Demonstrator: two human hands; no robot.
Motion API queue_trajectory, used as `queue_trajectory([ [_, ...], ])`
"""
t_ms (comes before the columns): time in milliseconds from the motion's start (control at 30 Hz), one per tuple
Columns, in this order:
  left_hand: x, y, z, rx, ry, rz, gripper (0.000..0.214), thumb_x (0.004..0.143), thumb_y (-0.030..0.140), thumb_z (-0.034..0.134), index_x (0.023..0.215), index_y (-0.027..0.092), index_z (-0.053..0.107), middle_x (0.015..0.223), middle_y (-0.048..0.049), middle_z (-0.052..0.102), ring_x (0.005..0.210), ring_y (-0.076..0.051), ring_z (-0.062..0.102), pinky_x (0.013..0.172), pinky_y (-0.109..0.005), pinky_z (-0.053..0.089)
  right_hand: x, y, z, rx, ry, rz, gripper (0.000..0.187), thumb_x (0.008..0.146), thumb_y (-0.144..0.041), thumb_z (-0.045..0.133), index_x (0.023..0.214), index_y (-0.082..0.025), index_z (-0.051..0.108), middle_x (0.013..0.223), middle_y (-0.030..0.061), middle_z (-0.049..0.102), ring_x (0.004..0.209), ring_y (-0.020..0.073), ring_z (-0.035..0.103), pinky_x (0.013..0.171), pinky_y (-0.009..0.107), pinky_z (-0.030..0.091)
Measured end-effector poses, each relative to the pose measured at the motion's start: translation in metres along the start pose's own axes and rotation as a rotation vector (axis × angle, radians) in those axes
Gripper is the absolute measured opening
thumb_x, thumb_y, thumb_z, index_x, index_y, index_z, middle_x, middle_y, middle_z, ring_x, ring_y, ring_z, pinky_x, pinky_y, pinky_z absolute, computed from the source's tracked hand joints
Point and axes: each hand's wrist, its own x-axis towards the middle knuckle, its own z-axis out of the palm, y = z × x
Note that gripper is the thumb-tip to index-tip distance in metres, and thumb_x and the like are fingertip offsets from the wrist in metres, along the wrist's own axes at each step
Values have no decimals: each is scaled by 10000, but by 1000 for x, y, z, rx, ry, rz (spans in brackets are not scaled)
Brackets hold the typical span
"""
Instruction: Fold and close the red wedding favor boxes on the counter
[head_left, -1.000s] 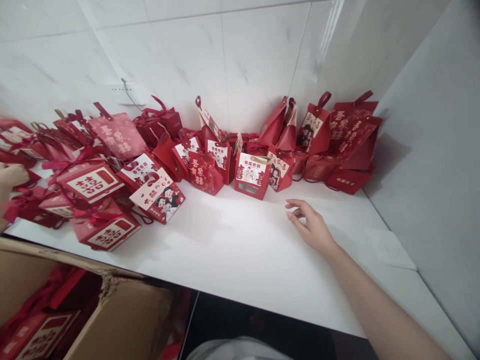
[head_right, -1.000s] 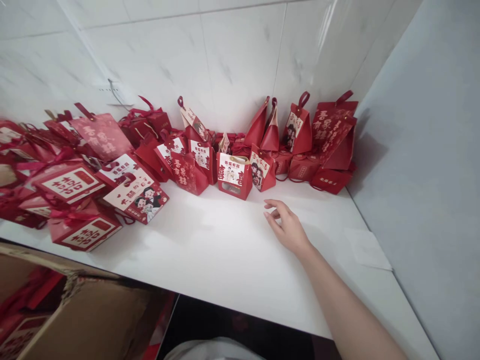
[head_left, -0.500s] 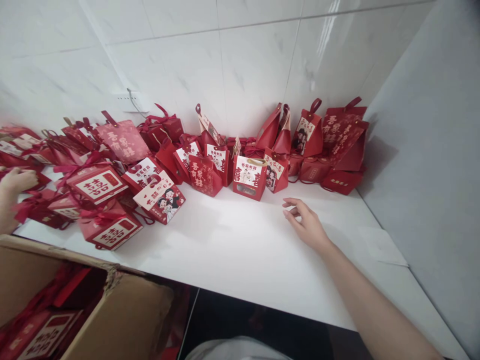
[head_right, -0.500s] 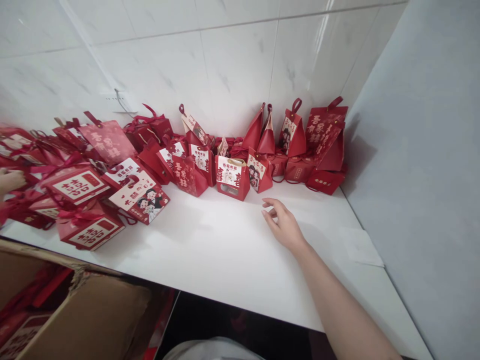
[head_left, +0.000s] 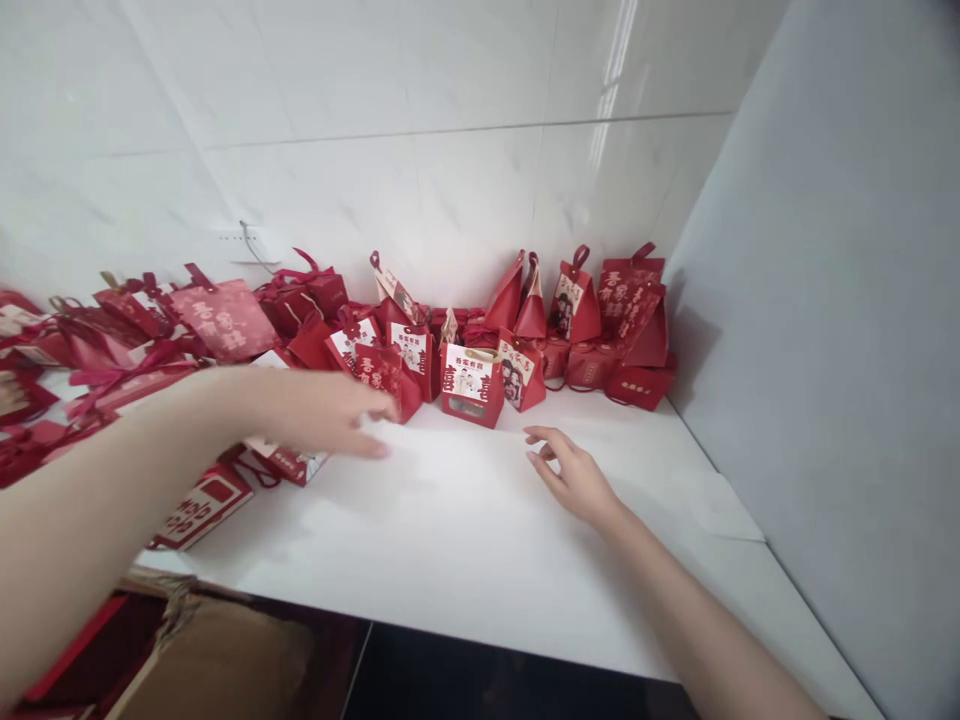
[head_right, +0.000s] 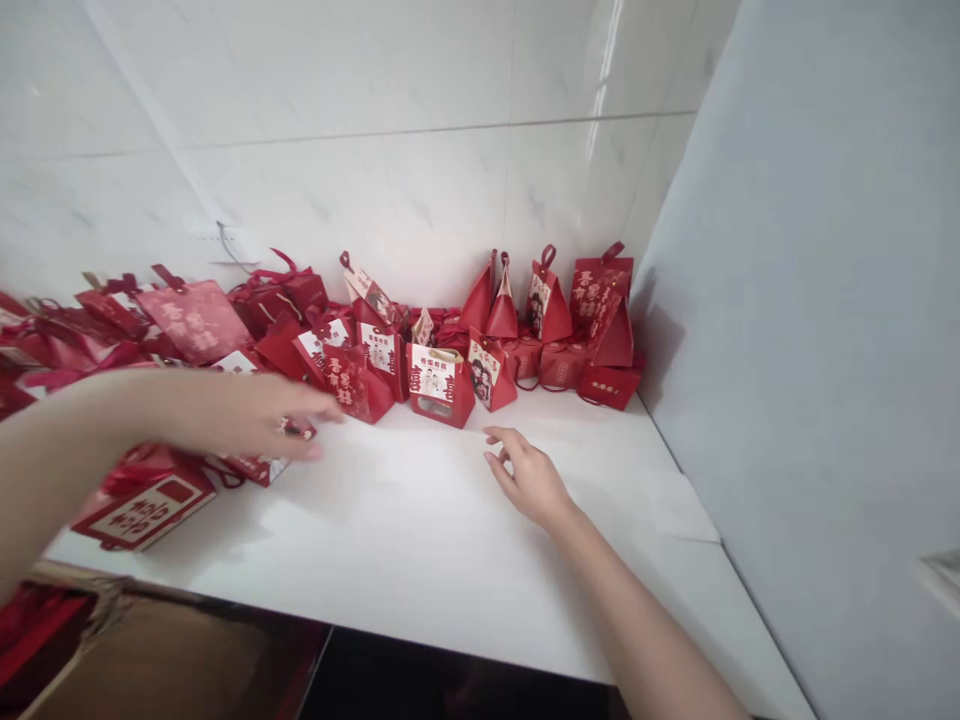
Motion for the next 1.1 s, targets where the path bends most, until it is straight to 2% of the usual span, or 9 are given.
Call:
queue_trajectory([
  [33,25,17,-3,81,-267,3,491,542,456,874,981,261,769,962,-65,770,871,-278,719,811,-364,545,0,-1,0,2,-5,-4,287,993,-329,446,1269,-258,481,1178,74,661,845,168,682,676,301,568],
  [67,50,31,-3,87,-375,22,502,599,450,846,1062,280,754,1057,-56,759,930,-279,717,837,-373,545,0,-2,-1,5,-9,-10,286,994,-330,444,1269,-258,479,1173,74,661,838,167,683,670,299,566],
  [167,116,43,15,-119,-97,234,452,803,410,694,1232,269,673,1291,-40,673,1175,-244,640,1026,-379,478,2,-2,-2,5,-22,-37,291,995,-321,437,1277,-260,474,1168,72,657,834,166,684,692,306,566],
  [333,168,-4,98,-258,330,334,395,814,325,685,1190,206,675,1278,-77,676,1214,-259,611,1109,-436,430,5,2,-3,-22,-2,-76,303,985,-278,452,1287,-259,470,1174,66,655,855,167,686,831,352,560],
  [467,171,-35,161,-612,556,278,536,754,326,754,1252,189,612,1290,-106,660,1230,-267,600,1125,-449,414,8,4,-4,-35,17,-58,312,985,-285,446,1295,-258,470,1178,74,658,845,174,687,821,357,559],
  [633,156,-55,213,-1007,352,72,665,613,388,871,1198,170,643,1225,-127,699,1164,-327,638,1088,-512,437,7,2,-3,-35,-1,-31,329,984,-311,440,1310,-271,466,1183,71,658,830,185,683,812,382,561],
  [800,147,-61,236,-1077,324,60,667,639,510,841,1203,200,666,1310,-107,666,1287,-342,563,1160,-494,362,6,4,3,38,72,105,481,963,-401,485,1413,-269,377,1313,105,599,973,224,666,811,417,574],
  [933,148,-44,249,-1195,268,37,695,694,670,732,1173,168,695,1263,-124,690,1251,-362,592,1111,-490,432,12,8,10,307,198,277,773,901,-540,571,1526,-241,229,1541,154,404,1273,274,552,972,472,536],
  [1100,144,-15,267,-1310,171,15,746,713,675,717,1200,111,692,1175,-149,725,1221,-381,609,1099,-515,441,21,16,23,789,151,469,712,916,-599,516,1476,-190,356,1438,149,552,1281,248,580,1049,440,506],
])
